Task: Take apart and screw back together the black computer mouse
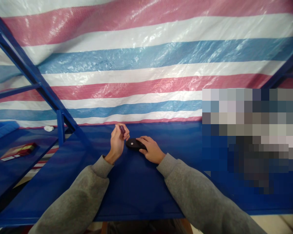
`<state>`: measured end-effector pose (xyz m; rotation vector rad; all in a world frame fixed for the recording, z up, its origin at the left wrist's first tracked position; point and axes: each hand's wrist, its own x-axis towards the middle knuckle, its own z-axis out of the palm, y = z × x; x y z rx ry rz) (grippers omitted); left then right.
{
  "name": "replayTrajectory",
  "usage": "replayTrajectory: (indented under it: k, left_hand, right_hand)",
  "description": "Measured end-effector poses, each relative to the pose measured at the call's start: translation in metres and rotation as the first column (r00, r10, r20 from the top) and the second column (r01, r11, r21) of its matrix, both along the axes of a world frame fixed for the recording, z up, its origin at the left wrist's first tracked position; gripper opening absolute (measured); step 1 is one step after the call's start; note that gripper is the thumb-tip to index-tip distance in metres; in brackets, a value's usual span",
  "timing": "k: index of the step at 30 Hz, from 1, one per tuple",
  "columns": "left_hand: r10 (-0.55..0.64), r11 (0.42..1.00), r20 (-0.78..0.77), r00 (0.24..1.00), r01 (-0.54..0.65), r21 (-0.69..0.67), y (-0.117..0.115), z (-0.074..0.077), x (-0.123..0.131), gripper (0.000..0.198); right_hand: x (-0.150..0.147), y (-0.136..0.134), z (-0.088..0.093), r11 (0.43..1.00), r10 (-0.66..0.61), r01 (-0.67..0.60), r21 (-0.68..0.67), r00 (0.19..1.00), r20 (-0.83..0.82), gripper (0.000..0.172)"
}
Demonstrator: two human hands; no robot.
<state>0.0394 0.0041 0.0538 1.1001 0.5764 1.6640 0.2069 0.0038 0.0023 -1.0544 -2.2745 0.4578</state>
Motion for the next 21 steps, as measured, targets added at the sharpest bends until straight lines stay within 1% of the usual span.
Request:
replayTrajectory:
  k: [2, 4, 7, 9, 12, 17, 19, 21]
  left_hand:
    - [-0.013, 1.000, 0.022, 1.000, 0.013, -0.002, -0.0004, 0.0002, 0.0000, 0.033]
    - [-0.025, 0.999, 0.045, 0.999, 0.024, 0.022, -0.0009, 0.0003, -0.0004, 0.025]
    - [0.000, 0.999, 0.037, 0.999, -0.001, 0.044, -0.0003, 0.0003, -0.0012, 0.019]
    - [0.017, 0.999, 0.012, 1.000, -0.017, 0.032, 0.0007, 0.0002, -0.0017, 0.026]
    - [0.008, 1.000, 0.002, 1.000, -0.008, 0.005, 0.0010, 0.0004, -0.0018, 0.037]
    - [-0.007, 0.999, 0.040, 0.999, 0.005, 0.037, -0.0007, 0.0004, -0.0018, 0.021]
    - [0.013, 0.999, 0.015, 1.000, -0.014, 0.038, -0.0006, 0.0003, -0.0017, 0.023]
    - [0.021, 1.000, -0.008, 1.000, -0.021, 0.020, -0.0003, 0.0003, -0.0016, 0.032]
  right_hand:
    - [0.0001, 0.0003, -0.0009, 1.000, 0.000, 0.000, -0.001, 1.000, -0.003, 0.052]
    - [0.0003, 0.0005, -0.0017, 1.000, -0.001, 0.001, -0.006, 1.000, -0.003, 0.052]
    - [0.0003, 0.0002, -0.0019, 1.000, 0.000, 0.000, -0.005, 1.000, -0.008, 0.052]
    - [0.0001, -0.0001, -0.0014, 1.000, 0.001, -0.001, -0.002, 1.000, -0.012, 0.051]
    - [0.0000, -0.0003, -0.0005, 1.000, 0.003, -0.003, -0.003, 1.000, -0.010, 0.051]
    - [0.0000, -0.0003, -0.0001, 1.000, -0.001, 0.001, -0.012, 1.000, -0.005, 0.051]
    - [0.0000, -0.0005, -0.0001, 1.000, -0.002, 0.002, -0.008, 1.000, -0.004, 0.051]
    - [-0.0001, -0.0007, 0.0001, 1.000, -0.002, 0.002, -0.007, 1.000, -0.003, 0.051]
